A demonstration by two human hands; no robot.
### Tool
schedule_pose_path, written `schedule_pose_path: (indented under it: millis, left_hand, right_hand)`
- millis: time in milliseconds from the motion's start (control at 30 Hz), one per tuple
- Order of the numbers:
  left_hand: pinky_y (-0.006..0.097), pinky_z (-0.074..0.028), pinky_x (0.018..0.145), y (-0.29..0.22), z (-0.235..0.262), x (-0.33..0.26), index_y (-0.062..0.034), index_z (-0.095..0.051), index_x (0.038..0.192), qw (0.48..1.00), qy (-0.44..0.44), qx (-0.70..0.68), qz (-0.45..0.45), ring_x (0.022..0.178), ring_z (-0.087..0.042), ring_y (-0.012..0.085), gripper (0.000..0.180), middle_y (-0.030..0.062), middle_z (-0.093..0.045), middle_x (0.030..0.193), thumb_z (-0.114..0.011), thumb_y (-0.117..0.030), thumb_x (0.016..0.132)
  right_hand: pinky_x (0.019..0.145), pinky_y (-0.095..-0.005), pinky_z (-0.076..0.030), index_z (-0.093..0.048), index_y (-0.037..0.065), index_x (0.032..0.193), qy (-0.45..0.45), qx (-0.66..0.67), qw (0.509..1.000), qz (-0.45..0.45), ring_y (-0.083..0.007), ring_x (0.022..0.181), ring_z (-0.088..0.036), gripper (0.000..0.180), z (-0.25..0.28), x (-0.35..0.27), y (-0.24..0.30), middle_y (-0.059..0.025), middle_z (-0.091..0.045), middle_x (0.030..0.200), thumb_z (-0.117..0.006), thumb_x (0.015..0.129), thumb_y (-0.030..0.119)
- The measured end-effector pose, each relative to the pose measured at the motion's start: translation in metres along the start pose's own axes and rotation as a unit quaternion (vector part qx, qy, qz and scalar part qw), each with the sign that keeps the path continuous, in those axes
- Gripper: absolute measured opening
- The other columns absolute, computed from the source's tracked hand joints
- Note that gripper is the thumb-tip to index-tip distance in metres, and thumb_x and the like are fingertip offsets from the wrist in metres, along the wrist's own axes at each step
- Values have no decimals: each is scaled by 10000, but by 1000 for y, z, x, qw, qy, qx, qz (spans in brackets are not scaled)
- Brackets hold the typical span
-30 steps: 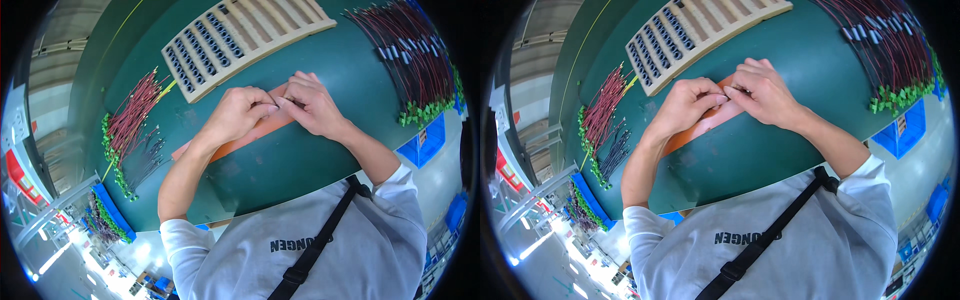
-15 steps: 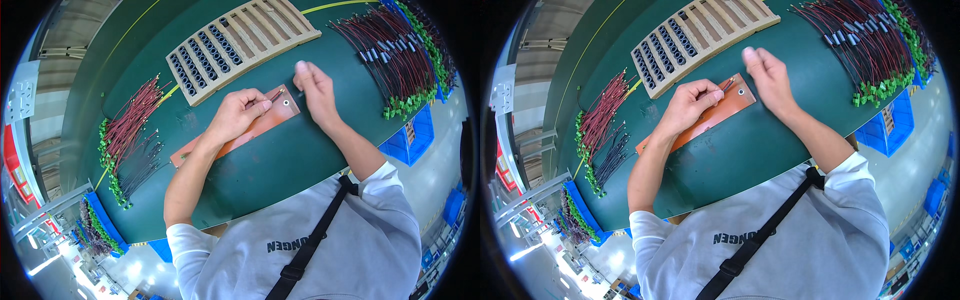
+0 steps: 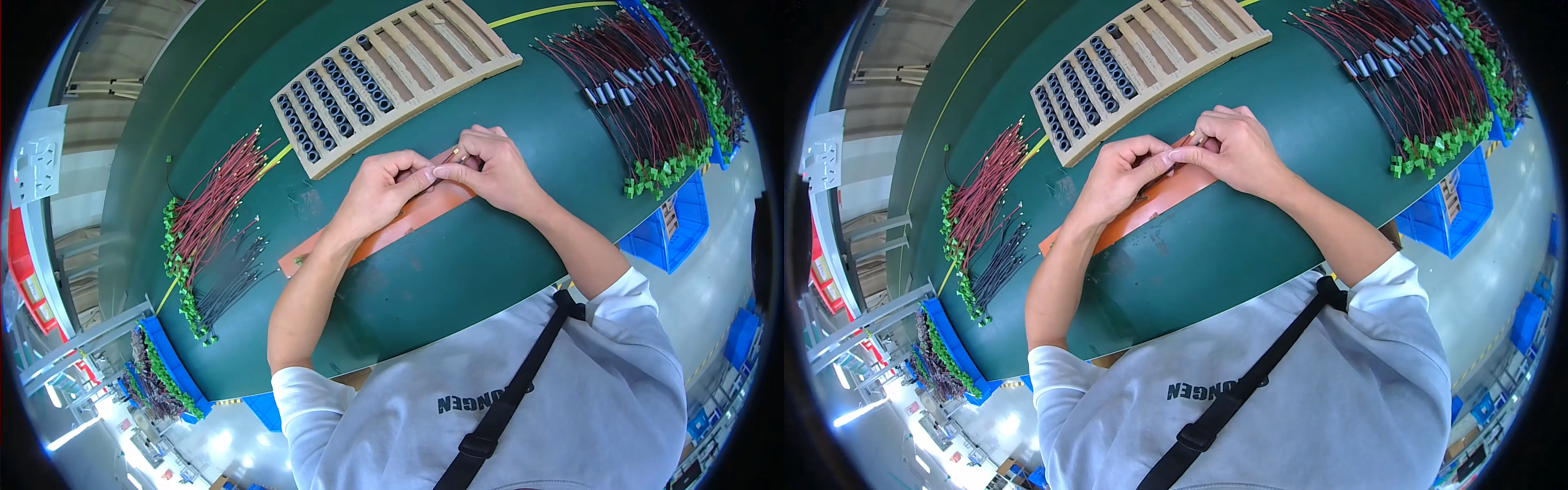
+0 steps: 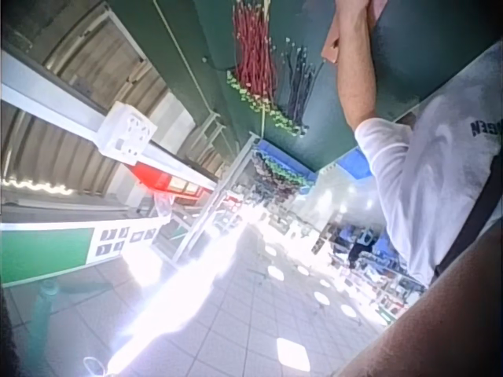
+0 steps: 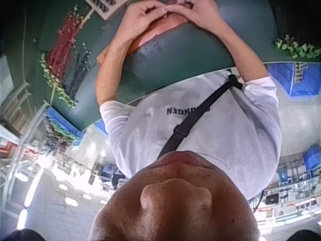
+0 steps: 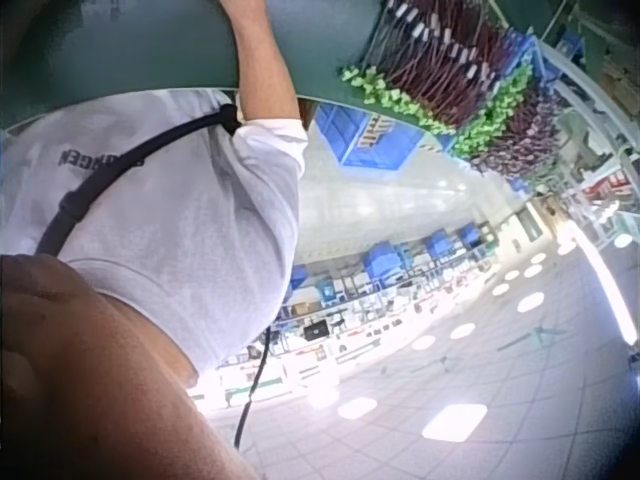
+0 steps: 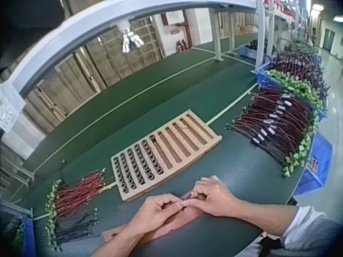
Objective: The person assembles wire harnesses by picking up a black wire and a red wire, inserting them into a gray connector, and attaching a green terminal to the connector. The person repeats this process multiple times, placing the finished harnesses into a pile on the right side of the table.
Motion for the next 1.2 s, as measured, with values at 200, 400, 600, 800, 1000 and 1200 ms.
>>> schedule_pose_path:
  millis: [200,400,600,800,1000,1200]
  left_hand:
    - [260,-466,677,1,-2,3,7,-707,952,993,-22,102,-45,748,-559,66,145,12,-682,804,-677,-131,986]
    - [313,-455,602,-16,-7,5,3,-672,850,995,-5,102,-5,640,-557,123,180,46,-662,705,-660,-126,976]
    - [283,-441,597,-3,-8,11,-1,-675,865,995,22,81,59,638,-550,85,175,23,-661,685,-645,-120,990]
    - [284,-476,695,-12,14,4,6,-708,1037,997,32,74,-10,752,-570,86,152,36,-690,832,-651,-128,992]
    - [325,-518,789,-21,27,-61,-13,-714,1157,961,-72,248,-101,869,-632,186,288,78,-655,1007,-750,-109,887]
    - [300,-546,793,9,8,-85,4,-677,1171,966,-178,160,-102,891,-663,152,274,83,-683,1031,-740,-41,909]
  right_hand:
    - [744,-334,-360,-610,81,729,-7,-4,1000,5,-188,677,-506,313,-4,3,2,-10,-545,675,-753,909,293]
    - [729,-355,-354,-571,86,745,-17,-29,999,37,-222,725,-530,319,-3,0,2,-21,-572,725,-711,929,305]
    - [717,-355,-352,-573,89,742,-2,-24,999,42,-227,713,-518,293,-3,2,2,-25,-556,714,-726,917,267]
    - [717,-345,-359,-595,85,737,-19,-13,1000,3,-190,667,-506,297,-7,2,0,-15,-529,668,-768,898,265]
    - [709,-342,-356,-593,63,703,-23,-24,999,-3,-191,622,-481,356,1,3,5,-22,-533,674,-790,882,299]
    - [631,-258,-452,-654,58,917,-39,296,946,-128,-72,648,-529,184,-9,-2,19,14,-599,787,-764,938,203]
Point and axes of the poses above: each hand's wrist, its own x-axis towards the middle knuckle, its own z-axis out of the back of the hand, y = z × x, the point moved 3 cm from there along x, towards the middle knuckle
